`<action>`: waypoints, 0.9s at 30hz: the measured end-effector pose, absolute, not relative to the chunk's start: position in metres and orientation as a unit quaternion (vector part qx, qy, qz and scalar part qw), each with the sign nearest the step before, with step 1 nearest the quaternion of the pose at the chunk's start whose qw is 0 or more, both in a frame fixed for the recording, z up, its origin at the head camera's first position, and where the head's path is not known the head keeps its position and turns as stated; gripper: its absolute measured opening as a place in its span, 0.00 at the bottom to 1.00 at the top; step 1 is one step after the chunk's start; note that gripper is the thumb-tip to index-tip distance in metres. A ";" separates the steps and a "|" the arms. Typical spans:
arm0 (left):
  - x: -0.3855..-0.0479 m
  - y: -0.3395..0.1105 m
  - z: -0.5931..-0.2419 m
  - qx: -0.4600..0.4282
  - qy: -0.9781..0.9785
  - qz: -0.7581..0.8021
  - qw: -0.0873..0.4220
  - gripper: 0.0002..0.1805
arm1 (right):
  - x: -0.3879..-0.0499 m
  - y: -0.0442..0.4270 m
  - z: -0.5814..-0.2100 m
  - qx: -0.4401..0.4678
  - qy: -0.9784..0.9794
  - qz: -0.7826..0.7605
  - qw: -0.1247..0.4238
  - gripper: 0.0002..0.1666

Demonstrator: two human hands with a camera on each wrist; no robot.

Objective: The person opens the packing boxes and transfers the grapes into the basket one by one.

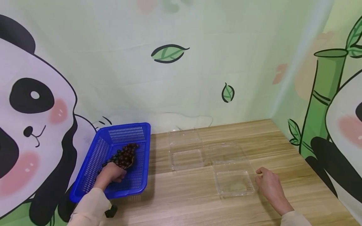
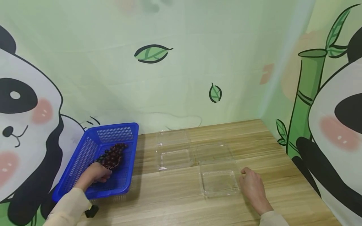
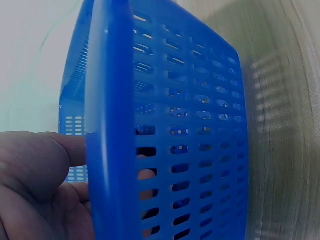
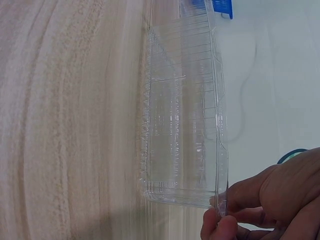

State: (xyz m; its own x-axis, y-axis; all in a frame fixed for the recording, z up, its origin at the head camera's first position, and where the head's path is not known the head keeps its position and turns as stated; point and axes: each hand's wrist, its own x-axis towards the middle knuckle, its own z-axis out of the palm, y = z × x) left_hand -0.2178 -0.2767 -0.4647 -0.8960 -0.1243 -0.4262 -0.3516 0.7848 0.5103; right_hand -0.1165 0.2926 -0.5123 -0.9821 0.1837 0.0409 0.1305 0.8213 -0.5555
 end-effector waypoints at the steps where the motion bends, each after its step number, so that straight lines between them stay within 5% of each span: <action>1: -0.217 -0.277 -0.465 -0.124 0.926 0.303 0.186 0.13 | -0.117 0.293 -0.513 -0.082 -0.953 0.286 0.049 0.14; 13: -0.199 -0.272 -0.461 -0.058 0.949 0.272 0.147 0.23 | -0.117 0.293 -0.513 -0.088 -0.952 0.288 0.047 0.15; 18: -0.190 -0.267 -0.457 -0.033 0.952 0.272 0.136 0.16 | -0.115 0.293 -0.513 -0.091 -0.949 0.298 0.046 0.15; 27: -0.177 -0.259 -0.455 -0.019 0.956 0.277 0.099 0.21 | -0.115 0.293 -0.515 -0.087 -0.948 0.298 0.064 0.15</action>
State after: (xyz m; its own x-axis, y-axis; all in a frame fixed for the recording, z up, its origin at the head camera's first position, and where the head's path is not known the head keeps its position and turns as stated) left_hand -0.1774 -0.2591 -0.4551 -0.9797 0.0192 -0.1996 -0.0906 0.8457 0.5259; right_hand -0.1152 0.2928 -0.5146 -0.9766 0.2033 0.0697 0.1268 0.8070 -0.5768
